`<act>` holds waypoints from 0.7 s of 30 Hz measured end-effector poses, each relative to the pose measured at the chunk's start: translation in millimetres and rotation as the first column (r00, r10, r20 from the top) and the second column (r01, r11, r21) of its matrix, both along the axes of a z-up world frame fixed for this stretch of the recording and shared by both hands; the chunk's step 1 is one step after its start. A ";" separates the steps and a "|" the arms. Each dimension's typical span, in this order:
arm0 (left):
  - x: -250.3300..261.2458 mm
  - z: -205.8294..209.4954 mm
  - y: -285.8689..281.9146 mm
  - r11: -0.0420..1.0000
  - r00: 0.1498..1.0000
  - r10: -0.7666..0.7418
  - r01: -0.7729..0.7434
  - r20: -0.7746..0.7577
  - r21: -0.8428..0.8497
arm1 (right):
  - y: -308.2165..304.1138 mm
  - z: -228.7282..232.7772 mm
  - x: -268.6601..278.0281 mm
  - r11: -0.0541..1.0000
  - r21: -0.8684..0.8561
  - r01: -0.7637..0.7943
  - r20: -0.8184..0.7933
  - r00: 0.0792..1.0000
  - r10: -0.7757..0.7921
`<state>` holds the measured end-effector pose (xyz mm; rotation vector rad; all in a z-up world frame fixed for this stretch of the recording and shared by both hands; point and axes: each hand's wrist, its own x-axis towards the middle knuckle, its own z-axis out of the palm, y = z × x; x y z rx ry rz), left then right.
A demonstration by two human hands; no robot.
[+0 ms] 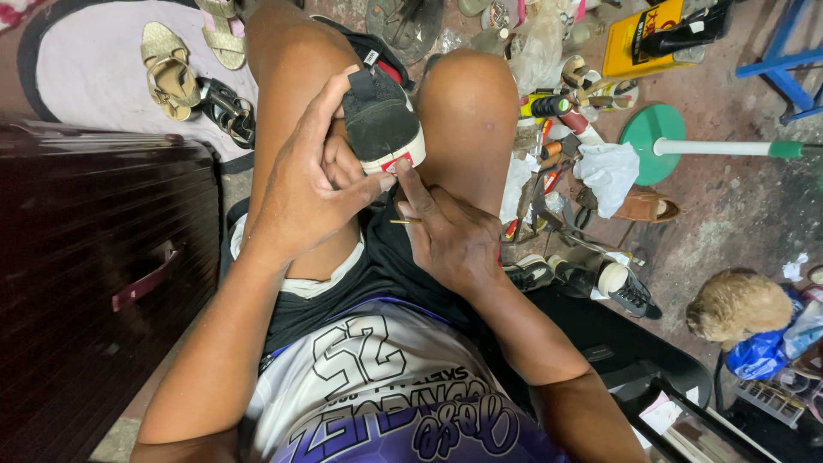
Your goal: The person holds a black and white sneaker on their lap and uses a small stick to apply a red substance to the heel area. They then use a brush to rub the treated area.
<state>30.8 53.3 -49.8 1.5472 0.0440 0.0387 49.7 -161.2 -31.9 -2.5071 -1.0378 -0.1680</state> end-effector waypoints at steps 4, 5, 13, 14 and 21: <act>1.3 3.5 -2.3 0.998 0.998 0.030 -0.033 0.048 0.051 | -2.2 0.4 0.8 1.000 0.023 -0.009 -0.039 0.999 0.010; 1.9 4.5 -2.8 0.998 0.998 0.031 -0.034 0.047 0.061 | -3.2 0.6 1.0 0.999 0.041 -0.020 -0.053 0.998 0.022; 0.4 7.3 -3.0 0.987 0.996 0.055 -0.064 0.068 0.148 | -8.2 -1.2 1.7 0.993 0.116 -0.029 -0.033 0.999 0.033; 1.0 6.7 -2.2 0.991 0.999 0.044 -0.046 0.017 0.124 | -8.4 -1.5 2.0 0.993 0.115 -0.029 -0.041 0.999 0.033; 1.2 4.0 -0.6 0.999 1.000 0.016 -0.016 0.008 0.031 | -6.5 -1.6 3.0 0.994 0.102 -0.025 -0.021 0.999 0.028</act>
